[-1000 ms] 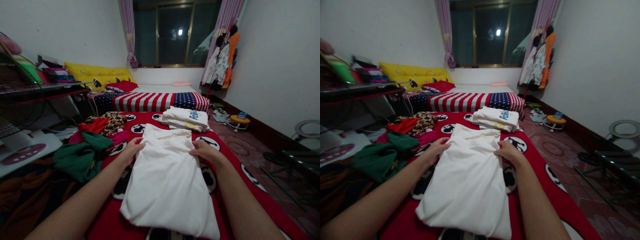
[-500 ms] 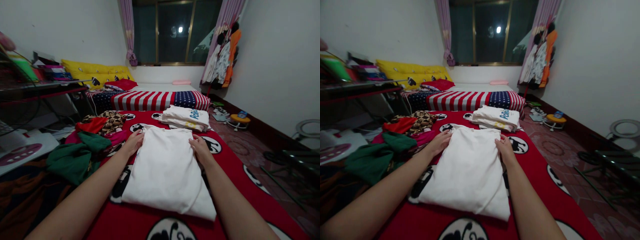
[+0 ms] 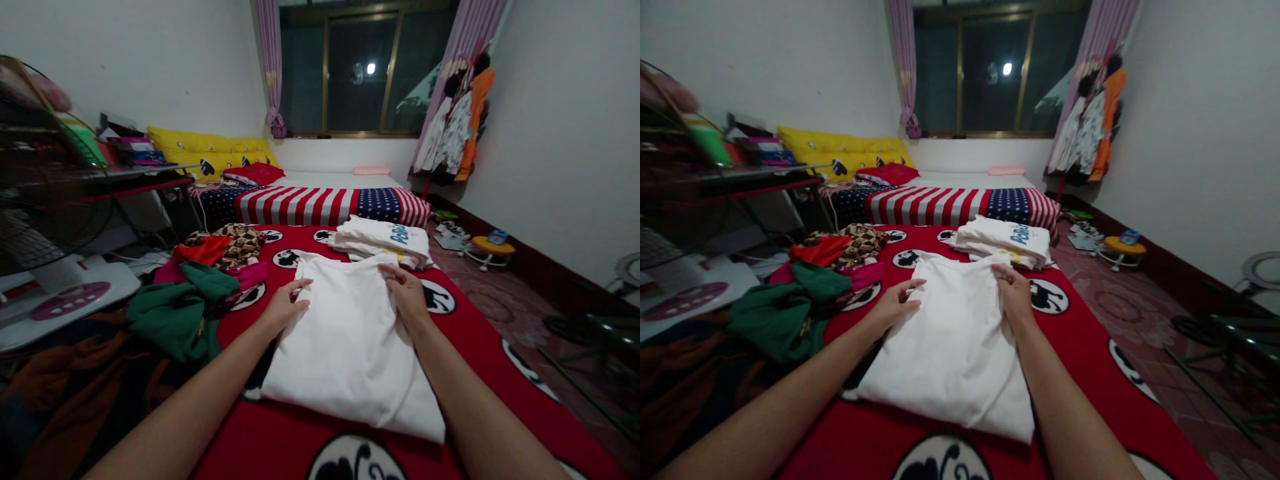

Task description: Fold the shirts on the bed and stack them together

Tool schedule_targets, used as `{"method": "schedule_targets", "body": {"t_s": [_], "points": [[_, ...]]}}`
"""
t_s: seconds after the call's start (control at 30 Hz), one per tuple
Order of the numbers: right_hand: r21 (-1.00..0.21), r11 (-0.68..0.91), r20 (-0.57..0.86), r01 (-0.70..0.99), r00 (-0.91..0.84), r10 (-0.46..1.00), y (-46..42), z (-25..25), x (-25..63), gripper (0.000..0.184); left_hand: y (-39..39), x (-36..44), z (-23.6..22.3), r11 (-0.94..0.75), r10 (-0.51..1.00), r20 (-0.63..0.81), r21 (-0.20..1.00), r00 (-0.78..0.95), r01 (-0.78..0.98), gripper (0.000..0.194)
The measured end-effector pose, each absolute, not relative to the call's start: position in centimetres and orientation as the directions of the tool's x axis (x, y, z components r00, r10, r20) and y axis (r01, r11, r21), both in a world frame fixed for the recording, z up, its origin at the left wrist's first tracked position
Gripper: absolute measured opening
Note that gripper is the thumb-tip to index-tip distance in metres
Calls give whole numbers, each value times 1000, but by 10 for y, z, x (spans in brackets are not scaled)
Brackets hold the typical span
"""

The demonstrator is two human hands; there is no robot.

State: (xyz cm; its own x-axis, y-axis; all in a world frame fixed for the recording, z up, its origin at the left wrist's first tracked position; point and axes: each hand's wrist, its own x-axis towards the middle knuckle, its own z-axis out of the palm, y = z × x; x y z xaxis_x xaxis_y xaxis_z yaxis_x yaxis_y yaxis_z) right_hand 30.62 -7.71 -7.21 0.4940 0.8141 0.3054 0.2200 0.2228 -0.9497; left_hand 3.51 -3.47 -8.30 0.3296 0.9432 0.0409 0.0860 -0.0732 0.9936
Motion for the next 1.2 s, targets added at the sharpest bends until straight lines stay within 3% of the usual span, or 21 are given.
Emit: {"method": "schedule_targets", "body": {"t_s": [0.07,0.13,0.27,0.57,0.73,0.9,1.03,1.2], "points": [[-892,296,438,342,488,755,-67,-68,310,46,-36,34,-90,-104,954,87,994,285,42,64],[-831,255,497,495,452,741,-54,-70,317,47,-36,31,-95,-137,953,128,991,274,14,61],[-755,121,458,645,385,801,-34,-88,326,42,-34,26,-98,-141,955,129,990,267,25,60],[-704,129,489,698,346,801,-79,-87,330,41,-32,25,-104,-176,961,174,984,215,-6,56],[-822,89,371,563,411,833,-161,-82,317,39,-36,23,-97,-214,963,205,976,173,33,52],[-864,42,269,502,389,881,-223,-89,300,42,-54,1,-80,-82,909,18,987,417,136,75],[-798,27,311,602,374,873,-239,-91,291,44,-83,-19,-70,-45,867,-76,973,493,229,76],[-709,89,375,700,267,888,-246,-87,285,43,-113,-23,-73,-22,887,-29,994,461,104,76]]}}
